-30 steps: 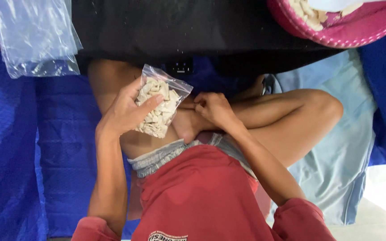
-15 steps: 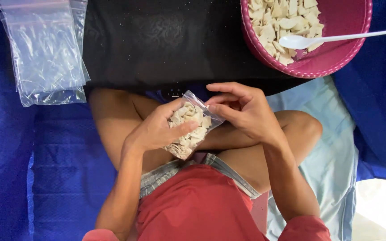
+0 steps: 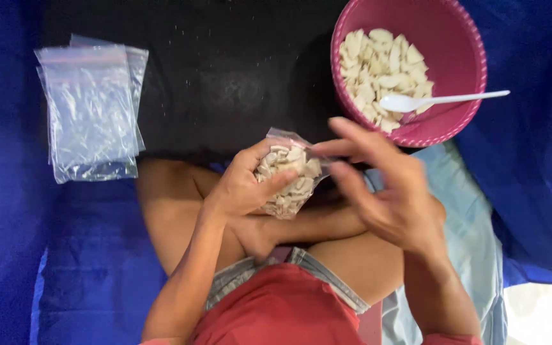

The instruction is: A person manually scoops chips from a bowl into small plastic bags and seals them.

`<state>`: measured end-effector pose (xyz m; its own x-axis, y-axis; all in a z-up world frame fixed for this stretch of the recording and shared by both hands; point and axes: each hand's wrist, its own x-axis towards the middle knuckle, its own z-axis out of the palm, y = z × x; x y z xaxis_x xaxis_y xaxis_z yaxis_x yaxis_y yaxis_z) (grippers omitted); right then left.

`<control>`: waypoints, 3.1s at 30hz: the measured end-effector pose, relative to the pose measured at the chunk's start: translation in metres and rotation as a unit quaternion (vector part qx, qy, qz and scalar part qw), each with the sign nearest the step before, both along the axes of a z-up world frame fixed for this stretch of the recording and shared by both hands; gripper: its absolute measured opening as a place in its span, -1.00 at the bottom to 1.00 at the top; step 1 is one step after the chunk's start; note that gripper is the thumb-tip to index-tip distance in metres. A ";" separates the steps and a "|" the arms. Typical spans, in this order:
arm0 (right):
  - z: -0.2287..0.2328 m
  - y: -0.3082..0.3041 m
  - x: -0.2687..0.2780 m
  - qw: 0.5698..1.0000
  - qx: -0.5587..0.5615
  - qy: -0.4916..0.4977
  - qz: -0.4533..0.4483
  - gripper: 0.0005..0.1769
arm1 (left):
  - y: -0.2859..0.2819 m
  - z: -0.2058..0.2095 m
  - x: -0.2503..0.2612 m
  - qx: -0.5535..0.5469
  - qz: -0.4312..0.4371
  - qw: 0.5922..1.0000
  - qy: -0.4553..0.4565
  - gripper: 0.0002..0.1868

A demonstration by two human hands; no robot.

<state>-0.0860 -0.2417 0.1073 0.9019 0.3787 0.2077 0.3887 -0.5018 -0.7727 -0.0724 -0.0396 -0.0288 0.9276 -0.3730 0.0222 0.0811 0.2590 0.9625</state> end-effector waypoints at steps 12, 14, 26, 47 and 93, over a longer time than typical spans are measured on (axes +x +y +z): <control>0.000 -0.118 0.087 0.791 -0.589 -0.116 -0.113 -0.73 | -0.021 0.000 0.130 0.024 0.046 0.992 -0.115 -0.76; -0.017 -0.124 0.095 0.785 -0.605 -0.068 -0.115 -0.80 | -0.018 0.004 0.127 0.031 0.044 0.993 -0.105 -0.75; -0.043 -0.149 0.162 0.780 -0.589 -0.129 -0.168 -0.84 | -0.015 0.001 0.121 -0.016 0.060 0.997 -0.053 -0.78; -0.026 -0.132 0.125 0.787 -0.602 -0.061 -0.124 -0.80 | -0.017 0.025 0.113 0.030 0.059 0.996 -0.054 -0.80; 0.013 -0.135 0.122 0.790 -0.568 -0.144 -0.182 -0.80 | -0.023 0.029 0.113 0.045 0.082 0.994 -0.063 -0.83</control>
<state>0.0358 -0.3767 0.1205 0.9711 0.1946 0.1379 0.1360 -0.9267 0.3503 0.0403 -0.0631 0.0006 0.9680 -0.2234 0.1147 -0.0769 0.1712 0.9822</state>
